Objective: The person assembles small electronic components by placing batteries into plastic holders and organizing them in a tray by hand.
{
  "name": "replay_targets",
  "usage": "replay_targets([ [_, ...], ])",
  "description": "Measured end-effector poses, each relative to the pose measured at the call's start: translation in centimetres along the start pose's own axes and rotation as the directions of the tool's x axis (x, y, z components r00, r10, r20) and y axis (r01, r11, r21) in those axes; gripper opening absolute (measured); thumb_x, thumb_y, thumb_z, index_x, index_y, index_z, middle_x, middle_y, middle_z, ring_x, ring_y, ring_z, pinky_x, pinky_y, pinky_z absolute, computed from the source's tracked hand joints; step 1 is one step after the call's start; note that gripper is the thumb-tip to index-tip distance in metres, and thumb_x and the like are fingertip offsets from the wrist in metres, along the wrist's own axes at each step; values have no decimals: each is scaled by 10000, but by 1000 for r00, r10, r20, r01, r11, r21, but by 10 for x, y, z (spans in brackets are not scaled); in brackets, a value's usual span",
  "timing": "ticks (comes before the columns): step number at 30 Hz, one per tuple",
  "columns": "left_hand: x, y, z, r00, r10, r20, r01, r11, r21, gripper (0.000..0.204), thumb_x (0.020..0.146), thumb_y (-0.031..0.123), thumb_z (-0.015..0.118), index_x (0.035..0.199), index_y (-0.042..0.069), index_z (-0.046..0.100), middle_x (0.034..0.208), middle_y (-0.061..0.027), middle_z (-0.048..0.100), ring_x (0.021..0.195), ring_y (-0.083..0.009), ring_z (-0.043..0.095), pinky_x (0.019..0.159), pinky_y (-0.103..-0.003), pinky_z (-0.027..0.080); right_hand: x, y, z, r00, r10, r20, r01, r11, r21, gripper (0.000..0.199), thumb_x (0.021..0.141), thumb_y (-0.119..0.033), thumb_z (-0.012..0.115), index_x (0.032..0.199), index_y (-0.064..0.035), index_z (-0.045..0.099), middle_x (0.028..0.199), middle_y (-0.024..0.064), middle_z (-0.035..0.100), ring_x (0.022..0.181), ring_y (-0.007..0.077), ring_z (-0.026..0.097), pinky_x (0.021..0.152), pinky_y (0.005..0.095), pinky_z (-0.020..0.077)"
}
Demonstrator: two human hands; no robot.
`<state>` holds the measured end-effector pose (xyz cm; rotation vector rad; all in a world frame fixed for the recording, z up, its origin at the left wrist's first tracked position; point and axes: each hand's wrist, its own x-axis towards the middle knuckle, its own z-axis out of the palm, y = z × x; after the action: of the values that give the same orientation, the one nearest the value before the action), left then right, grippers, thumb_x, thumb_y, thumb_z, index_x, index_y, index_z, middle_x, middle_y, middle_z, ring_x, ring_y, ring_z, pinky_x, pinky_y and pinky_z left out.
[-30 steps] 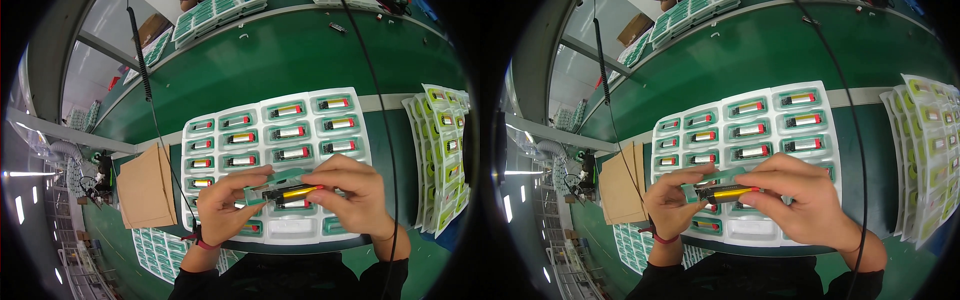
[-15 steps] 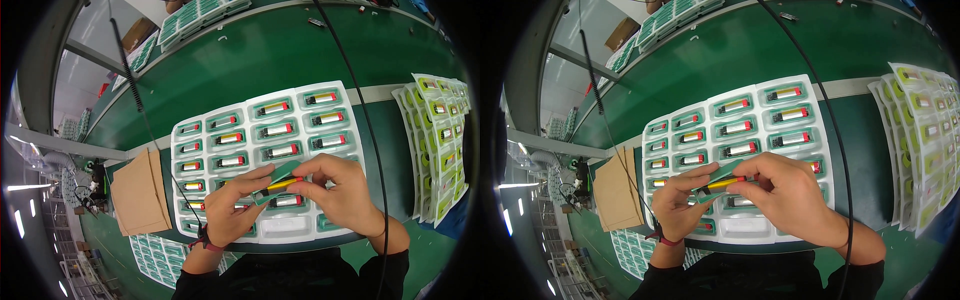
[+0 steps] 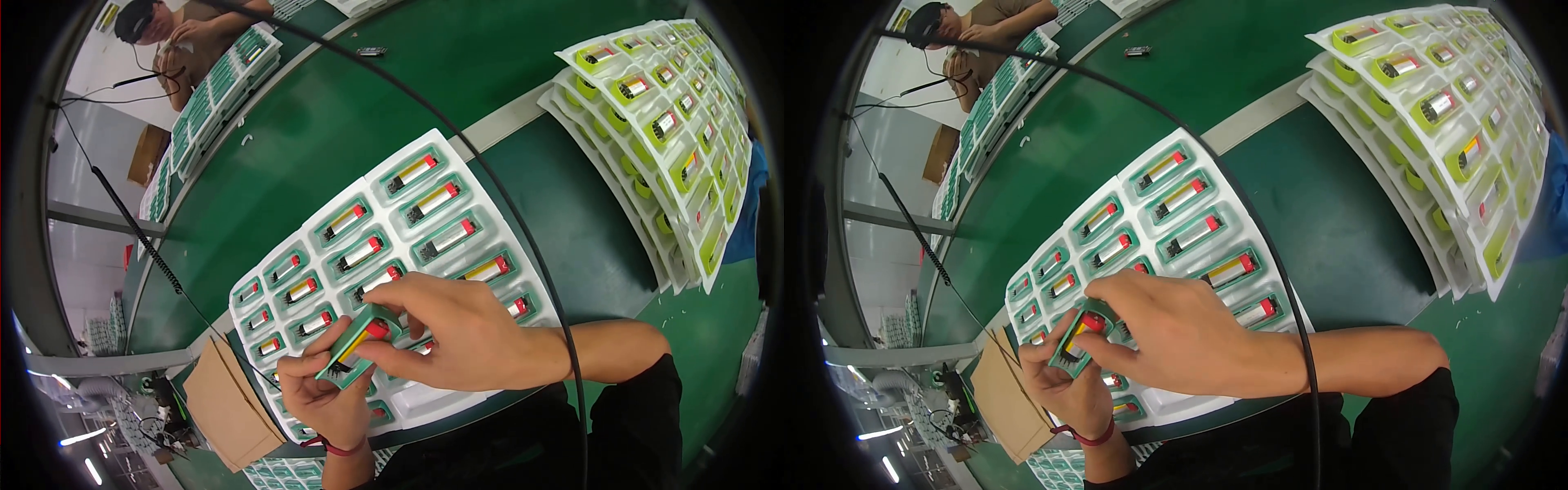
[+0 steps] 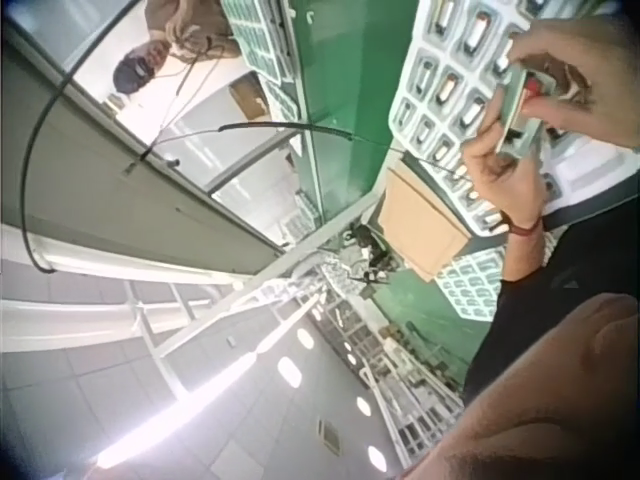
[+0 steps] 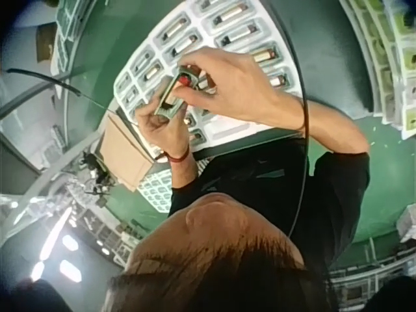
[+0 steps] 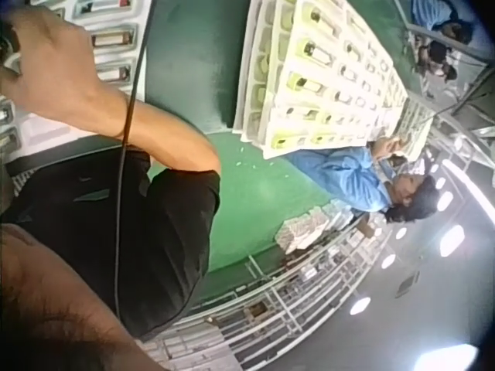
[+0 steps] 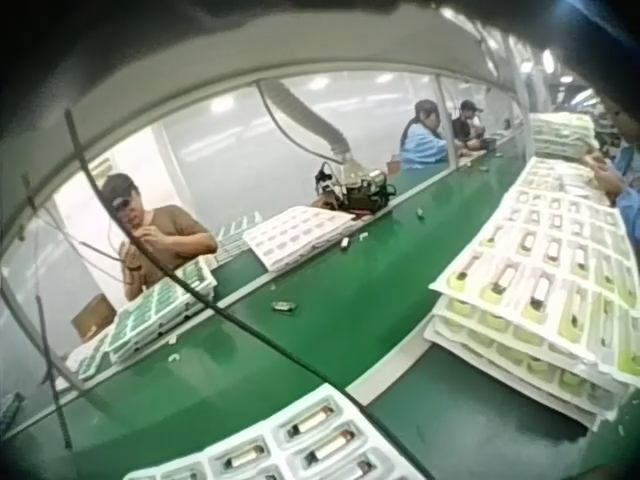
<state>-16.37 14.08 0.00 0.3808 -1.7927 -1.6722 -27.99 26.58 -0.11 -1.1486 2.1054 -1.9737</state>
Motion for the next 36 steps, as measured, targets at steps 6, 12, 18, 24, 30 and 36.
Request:
replay_targets([
  [6, -2, 16, -6, 984, -90, 152, 58, 978, 200, 566, 717, -122, 675, 1252, -33, 512, 1117, -151, 624, 952, -163, 637, 766, -222, 521, 4, -4, -4, 996, -90, 12, 89, 994, 62, 383, 706, -110, 798, 1024, -19, 605, 765, 48, 595, 552, 110, 571, 460, 221, 454],
  [12, 4, 16, -9, 970, -143, 197, 73, 942, 328, 285, 848, -31, 589, 1132, -55, 593, 975, -80, 636, 762, -90, 577, 662, -199, 458, 8, -2, -9, 989, -19, 146, 5, 996, 94, 309, 740, -106, 761, 977, -19, 582, 765, 60, 576, 554, 144, 573, 470, 257, 468],
  [18, -5, 21, -26, 946, -241, 216, 145, 913, 382, 250, 832, -7, 562, 1076, -56, 582, 984, -138, 614, 921, -192, 582, 861, -335, 463, 9, 2, -15, 911, -214, 352, 165, 973, 163, 254, 803, -175, 641, 903, 38, 544, 796, 195, 596, 725, 405, 602, 631, 440, 491],
  [24, 7, 18, -29, 894, 28, 448, -333, 710, 620, 222, 864, -13, 536, 1055, -93, 613, 811, -166, 631, 664, -199, 597, 597, -297, 482, 2, 11, -10, 886, -169, 432, 204, 978, -35, 231, 839, -176, 629, 914, 10, 513, 838, 155, 542, 741, 351, 587, 634, 427, 474],
  [30, 18, 24, -38, 794, 82, 603, -489, 675, 552, 263, 845, -12, 594, 1100, -75, 588, 810, -145, 621, 654, -192, 578, 596, -292, 473, 8, 12, -22, 785, -204, 585, 254, 967, -4, 239, 859, -187, 610, 935, 14, 507, 854, 173, 532, 781, 366, 574, 670, 437, 465],
  [36, 7, 31, -28, 891, -131, 434, -116, 859, 499, 418, 871, 35, 568, 1275, -24, 479, 810, -87, 620, 650, -114, 550, 590, -239, 456, 9, 11, -19, 798, -316, 513, 307, 946, 105, 246, 849, -155, 613, 981, 31, 521, 880, 164, 506, 810, 356, 568, 678, 428, 469],
])
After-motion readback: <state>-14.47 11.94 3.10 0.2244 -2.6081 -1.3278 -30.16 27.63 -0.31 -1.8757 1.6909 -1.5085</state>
